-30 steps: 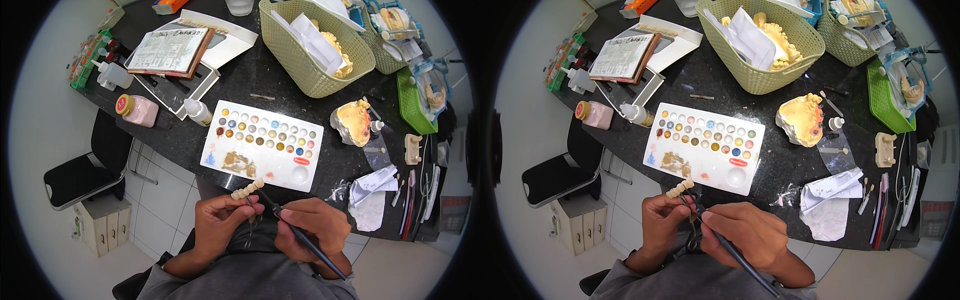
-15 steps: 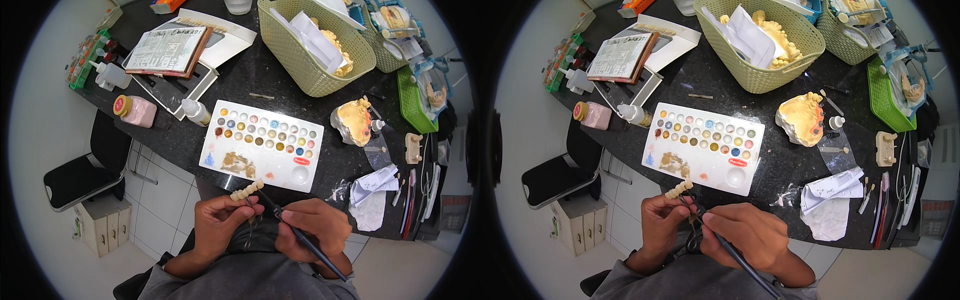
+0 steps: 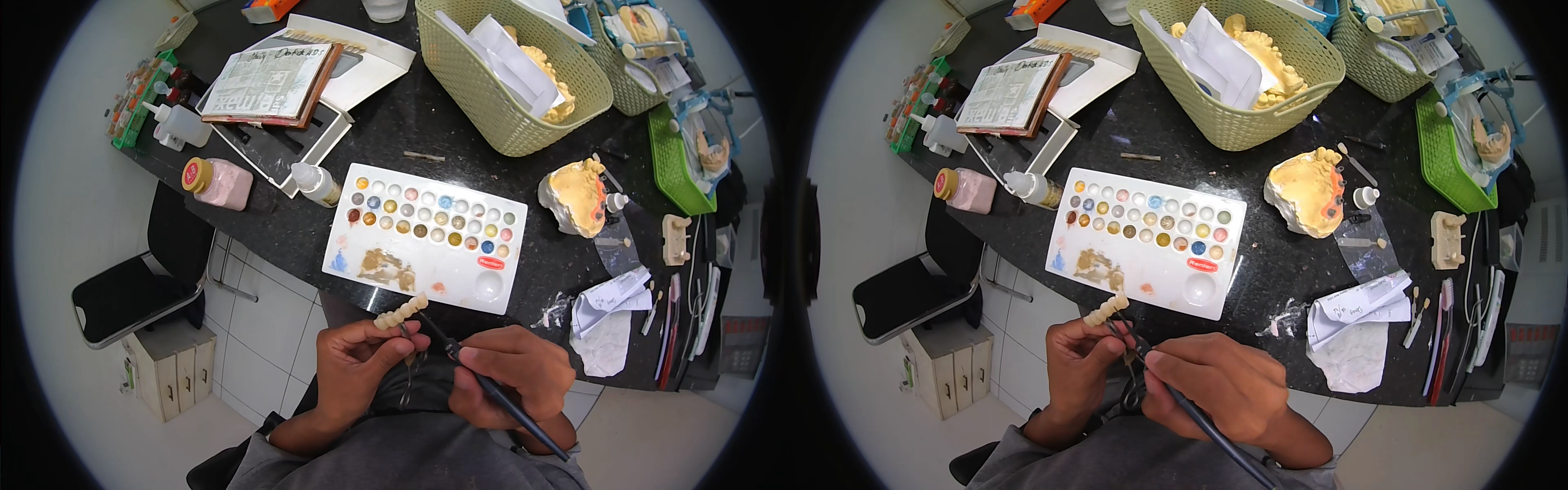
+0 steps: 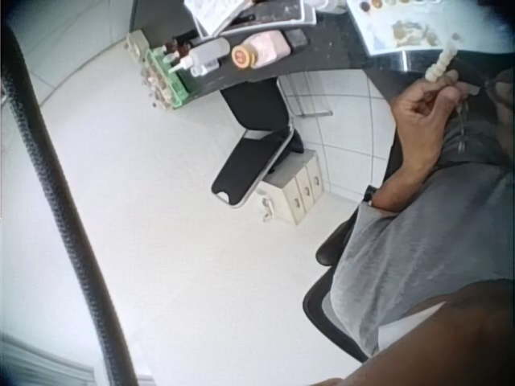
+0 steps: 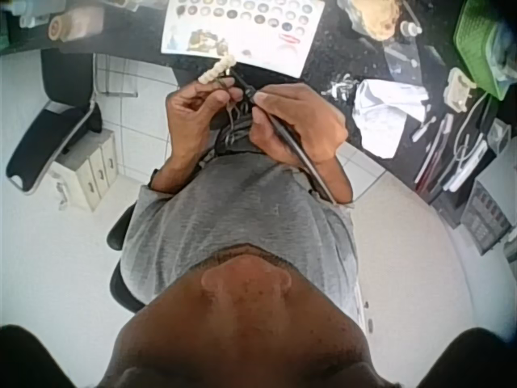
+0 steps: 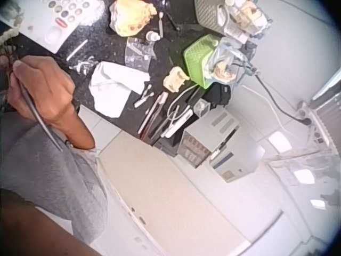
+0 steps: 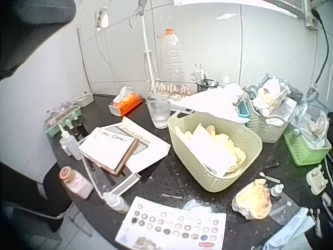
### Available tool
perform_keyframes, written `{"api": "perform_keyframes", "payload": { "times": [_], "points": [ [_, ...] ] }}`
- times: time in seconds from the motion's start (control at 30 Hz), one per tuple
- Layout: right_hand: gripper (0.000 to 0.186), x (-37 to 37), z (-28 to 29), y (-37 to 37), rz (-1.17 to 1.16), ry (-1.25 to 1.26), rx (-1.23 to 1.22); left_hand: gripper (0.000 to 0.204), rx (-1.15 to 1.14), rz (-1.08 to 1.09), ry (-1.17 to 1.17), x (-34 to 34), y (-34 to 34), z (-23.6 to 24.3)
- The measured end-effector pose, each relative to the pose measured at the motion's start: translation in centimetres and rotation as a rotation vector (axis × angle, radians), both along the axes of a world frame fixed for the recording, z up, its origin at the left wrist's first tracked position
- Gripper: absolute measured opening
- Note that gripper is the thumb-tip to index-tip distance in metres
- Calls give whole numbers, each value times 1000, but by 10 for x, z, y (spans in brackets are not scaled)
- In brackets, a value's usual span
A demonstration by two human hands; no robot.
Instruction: The person uses a brush to apply stains from a palette onto a dental bridge held by a clamp. The person dips the brush into various color wells on the palette, applies the liquid to the prosthetic teeth, and occasionally wipes the brush on a white cloth.
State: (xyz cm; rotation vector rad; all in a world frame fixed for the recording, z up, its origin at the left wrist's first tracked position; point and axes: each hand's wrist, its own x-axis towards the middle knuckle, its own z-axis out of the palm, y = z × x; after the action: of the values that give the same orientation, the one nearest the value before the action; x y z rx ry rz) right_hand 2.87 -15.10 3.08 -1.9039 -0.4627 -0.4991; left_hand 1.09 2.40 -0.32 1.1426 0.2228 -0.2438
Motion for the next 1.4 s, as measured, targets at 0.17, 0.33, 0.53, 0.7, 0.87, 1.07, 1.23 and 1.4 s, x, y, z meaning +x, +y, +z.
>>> {"api": "perform_keyframes", "payload": {
  "times": [0.17,0.33,0.53,0.7,0.87,1.07,1.23,1.4],
  "points": [
    [26,0,-2,-1,13,-12,10,11,-2,5,34,0,-1,2],
    [26,0,-1,-3,40,15,2,11,11,16,24,0,-2,2],
    [26,-6,0,-10,15,16,72,11,50,8,61,0,-2,4],
    [18,-14,-2,-23,-188,78,25,11,48,-15,61,-2,-1,7],
    [17,-9,-1,-23,-126,120,-8,12,-5,6,82,-2,-7,6],
    [16,-6,2,-21,-93,141,-66,11,-12,7,74,-1,-7,6],
    [23,-10,7,-22,-4,159,69,11,-3,-4,67,0,-6,7],
    [24,-2,11,-14,98,68,46,11,-9,-11,79,0,-5,7]
  ]
}}
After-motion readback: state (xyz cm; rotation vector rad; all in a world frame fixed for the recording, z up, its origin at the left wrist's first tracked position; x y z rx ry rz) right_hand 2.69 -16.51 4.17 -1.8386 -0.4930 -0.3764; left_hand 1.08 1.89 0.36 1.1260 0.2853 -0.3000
